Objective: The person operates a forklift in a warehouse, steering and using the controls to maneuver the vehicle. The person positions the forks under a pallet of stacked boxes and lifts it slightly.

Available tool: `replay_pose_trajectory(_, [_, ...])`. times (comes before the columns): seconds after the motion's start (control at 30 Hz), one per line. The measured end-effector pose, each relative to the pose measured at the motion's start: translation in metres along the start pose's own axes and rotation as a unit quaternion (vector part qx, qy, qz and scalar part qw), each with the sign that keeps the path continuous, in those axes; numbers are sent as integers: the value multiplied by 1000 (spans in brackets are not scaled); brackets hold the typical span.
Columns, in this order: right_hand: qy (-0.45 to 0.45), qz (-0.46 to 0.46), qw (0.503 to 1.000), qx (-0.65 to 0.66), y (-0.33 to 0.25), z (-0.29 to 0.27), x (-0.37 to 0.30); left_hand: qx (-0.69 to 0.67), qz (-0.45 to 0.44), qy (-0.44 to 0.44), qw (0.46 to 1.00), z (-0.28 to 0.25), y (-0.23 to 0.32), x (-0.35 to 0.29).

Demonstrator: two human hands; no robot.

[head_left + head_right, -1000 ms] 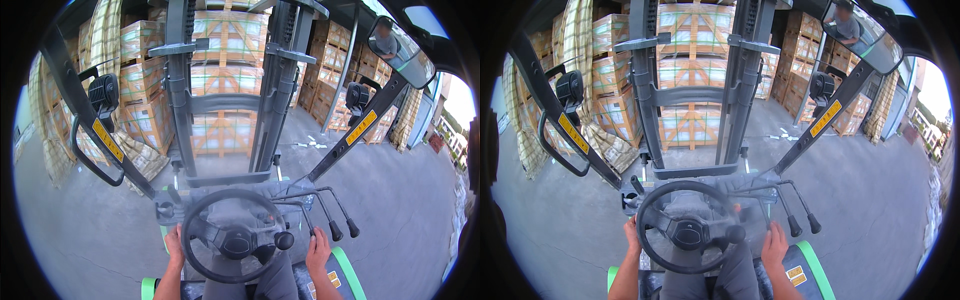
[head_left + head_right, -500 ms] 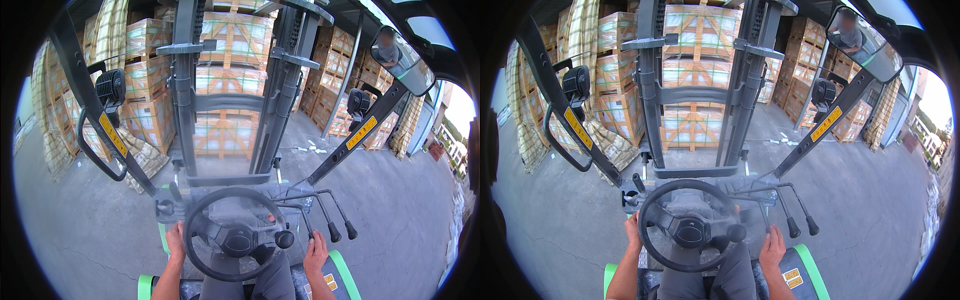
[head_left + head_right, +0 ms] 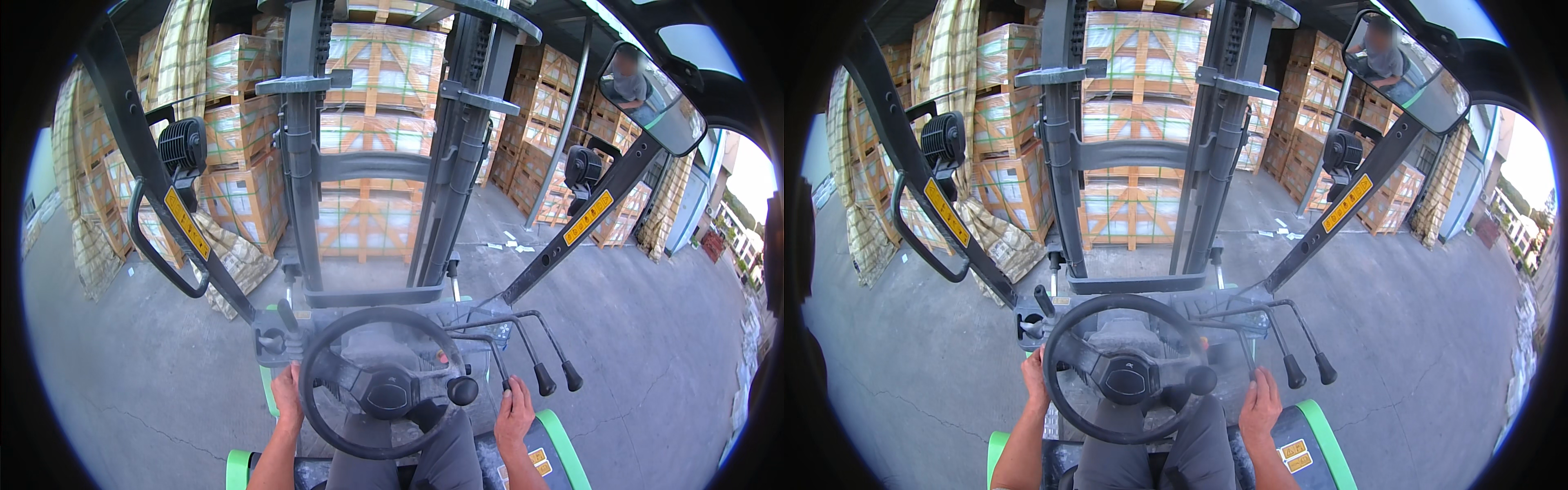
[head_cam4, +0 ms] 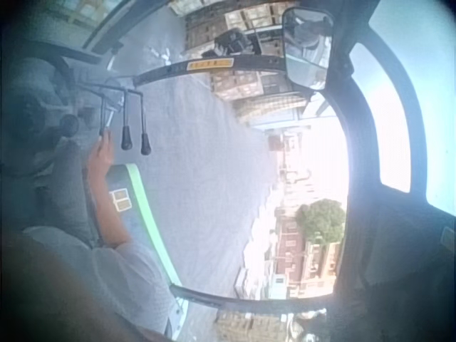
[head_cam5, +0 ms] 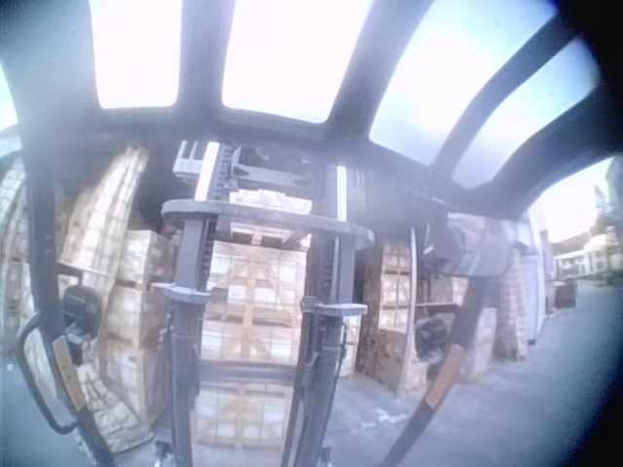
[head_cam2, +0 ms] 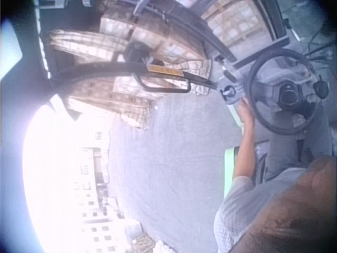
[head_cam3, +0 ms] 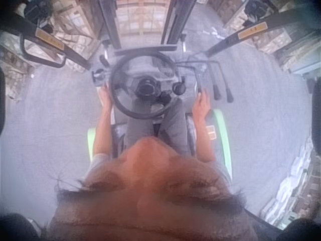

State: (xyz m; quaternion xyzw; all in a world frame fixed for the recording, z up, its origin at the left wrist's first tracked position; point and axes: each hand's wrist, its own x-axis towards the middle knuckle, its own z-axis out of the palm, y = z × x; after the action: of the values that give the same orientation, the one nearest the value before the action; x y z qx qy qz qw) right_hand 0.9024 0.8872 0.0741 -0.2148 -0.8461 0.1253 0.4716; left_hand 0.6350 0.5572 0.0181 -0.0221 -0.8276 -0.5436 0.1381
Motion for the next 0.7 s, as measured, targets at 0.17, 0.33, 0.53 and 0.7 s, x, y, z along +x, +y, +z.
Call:
replay_pose_trajectory(0.17, [-19,26,999,35,-8,-13,6,1,-3,-5,1000,-1,2,-2])
replay_pose_trajectory(0.33, [59,-40,994,-78,28,-58,26,-10,4,-4,1000,0,-3,-1])
replay_pose_trajectory(0.53, [48,105,977,-177,98,-83,36,-2,1,5,1000,5,-11,0])
replay_pose_trajectory(0.7, [21,270,959,76,118,-77,22,5,9,6,1000,2,-5,-1])
